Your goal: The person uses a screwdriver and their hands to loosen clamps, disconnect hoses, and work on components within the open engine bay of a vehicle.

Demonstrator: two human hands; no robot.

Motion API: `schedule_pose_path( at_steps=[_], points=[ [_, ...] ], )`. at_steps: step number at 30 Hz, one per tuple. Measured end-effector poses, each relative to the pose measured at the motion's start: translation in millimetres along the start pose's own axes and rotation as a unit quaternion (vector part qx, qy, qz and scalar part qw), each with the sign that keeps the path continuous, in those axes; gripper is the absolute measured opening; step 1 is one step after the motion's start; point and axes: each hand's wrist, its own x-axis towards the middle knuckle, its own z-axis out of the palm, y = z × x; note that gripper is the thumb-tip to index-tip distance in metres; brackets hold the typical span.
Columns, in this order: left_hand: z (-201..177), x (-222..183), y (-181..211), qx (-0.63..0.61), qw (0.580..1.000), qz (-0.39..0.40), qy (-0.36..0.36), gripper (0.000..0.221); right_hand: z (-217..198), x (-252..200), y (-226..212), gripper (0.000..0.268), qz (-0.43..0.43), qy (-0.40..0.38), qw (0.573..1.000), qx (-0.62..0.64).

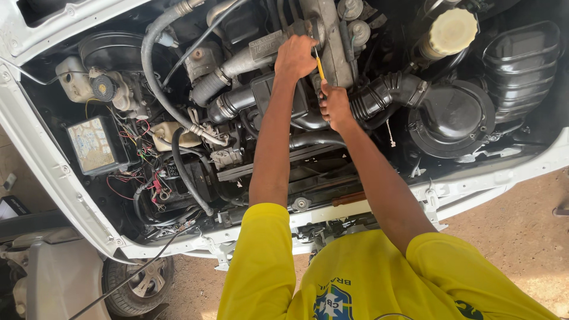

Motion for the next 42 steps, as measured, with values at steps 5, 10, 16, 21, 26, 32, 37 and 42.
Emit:
schedule_pose_path(
  at_steps=[5, 10, 16, 21, 26, 32, 37, 42],
  points=[
    [-4.2, -2.9, 3.8, 0.0, 0.999, 0.004, 0.047, 0.049, -14.3, -40.3, -35.7, 0.042, 0.027, -0.071, 0.996, 0.043],
    [8.9, -8.2, 3.6, 0.072, 0.984, 0.036, 0.156, 0.024, -55.0, -106.6, -11.7, 0.038, -0.06, -0.036, 0.997, -0.008],
    [31.1, 6.4, -10.5, 0.123, 0.958, 0.086, 0.246, 0.03, -178.4, -255.6, 70.5, 0.034, 0.021, 0.053, 0.996, -0.074],
    [36.5, 1.5, -14.3, 0.145, 0.957, 0.118, 0.223, 0.021, -252.9, -329.1, 149.2, 0.016, 0.033, 0.151, 0.986, 0.065],
    [38.4, -60.8, 33.7, 0.065, 0.949, 0.169, 0.259, 0.02, -271.4, -340.5, 188.5, 0.013, -0.009, 0.202, 0.974, 0.1],
    [102.1, -245.1, 74.1, -0.095, 0.926, 0.263, 0.254, 0.024, -237.3, -318.8, 174.4, 0.011, -0.003, 0.156, 0.987, 0.037],
    [127.0, -411.6, 13.7, -0.222, 0.954, 0.084, 0.182, 0.026, -191.1, -287.9, 119.7, 0.022, -0.052, 0.081, 0.983, -0.154],
    [132.3, -541.3, -72.0, -0.247, 0.935, -0.051, 0.25, 0.024, -106.1, -275.0, 95.7, 0.031, -0.124, 0.055, 0.982, -0.131]
  ],
)
